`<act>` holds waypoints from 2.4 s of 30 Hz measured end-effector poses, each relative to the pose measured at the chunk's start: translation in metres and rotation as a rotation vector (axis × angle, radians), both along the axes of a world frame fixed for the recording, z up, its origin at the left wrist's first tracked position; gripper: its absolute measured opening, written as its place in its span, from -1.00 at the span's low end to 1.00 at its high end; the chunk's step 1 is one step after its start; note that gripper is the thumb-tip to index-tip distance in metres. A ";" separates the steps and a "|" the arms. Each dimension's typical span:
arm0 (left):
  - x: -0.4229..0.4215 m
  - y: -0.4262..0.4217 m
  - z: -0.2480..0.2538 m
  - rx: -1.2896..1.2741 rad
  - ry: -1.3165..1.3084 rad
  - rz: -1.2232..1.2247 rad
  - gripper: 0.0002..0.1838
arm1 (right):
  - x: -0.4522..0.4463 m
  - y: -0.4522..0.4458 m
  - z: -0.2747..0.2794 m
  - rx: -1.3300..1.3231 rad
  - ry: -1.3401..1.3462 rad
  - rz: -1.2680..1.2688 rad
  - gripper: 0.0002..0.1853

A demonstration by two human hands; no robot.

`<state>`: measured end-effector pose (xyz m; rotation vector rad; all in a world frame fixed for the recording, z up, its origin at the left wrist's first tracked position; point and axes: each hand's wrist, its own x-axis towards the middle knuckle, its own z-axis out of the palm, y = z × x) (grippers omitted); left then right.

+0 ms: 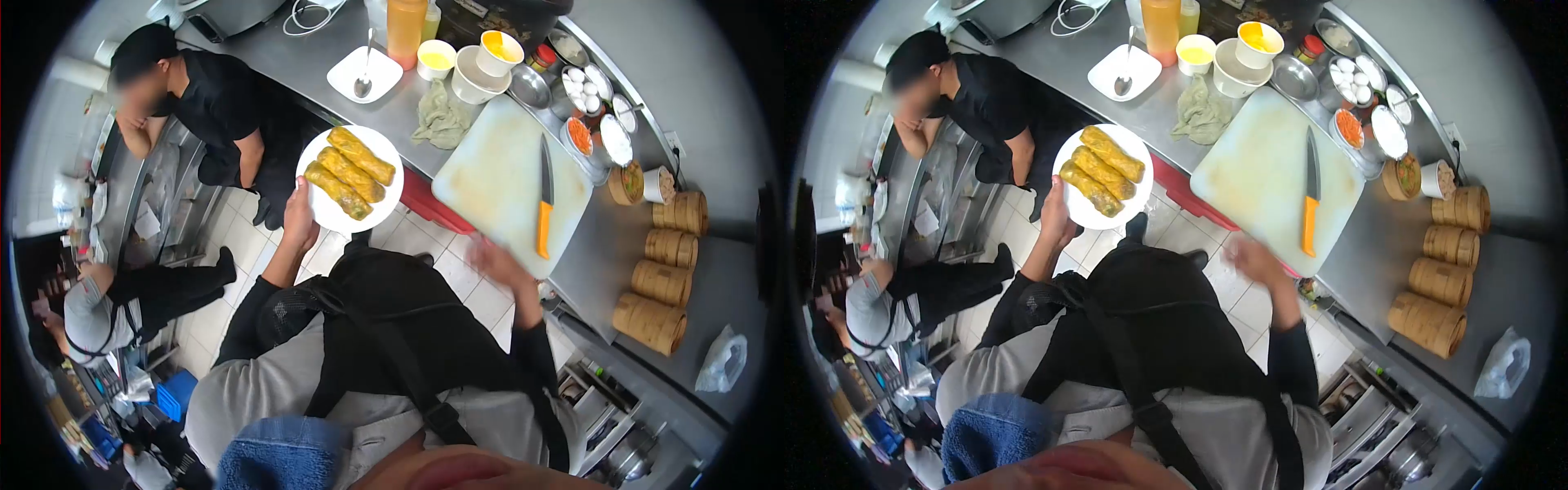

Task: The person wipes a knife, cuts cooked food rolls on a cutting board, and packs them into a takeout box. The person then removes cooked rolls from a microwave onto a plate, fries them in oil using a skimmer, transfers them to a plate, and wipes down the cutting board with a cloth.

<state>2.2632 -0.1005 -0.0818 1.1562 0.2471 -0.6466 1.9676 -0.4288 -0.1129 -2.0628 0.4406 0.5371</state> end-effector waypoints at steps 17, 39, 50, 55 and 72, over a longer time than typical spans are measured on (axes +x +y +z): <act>0.078 0.078 -0.044 -0.007 0.051 -0.090 -0.31 | 0.319 -0.020 -0.075 -1.171 0.019 -0.227 -0.65; 0.035 -0.022 0.055 -0.071 -0.250 -0.419 -0.24 | -0.165 -0.082 -0.005 -1.026 0.099 -0.978 -0.54; -0.107 -0.162 0.115 -0.076 -0.190 -0.581 -0.31 | -0.516 -0.171 0.014 -1.034 0.460 -1.213 -0.52; -0.155 -0.231 0.130 -0.121 -0.109 -0.829 -0.33 | -0.402 -0.208 -0.056 -0.967 -0.184 -1.014 -0.55; -0.510 -0.436 0.067 -0.298 -0.034 -1.909 -0.31 | -0.459 0.161 0.007 -0.343 -0.318 -2.283 -0.41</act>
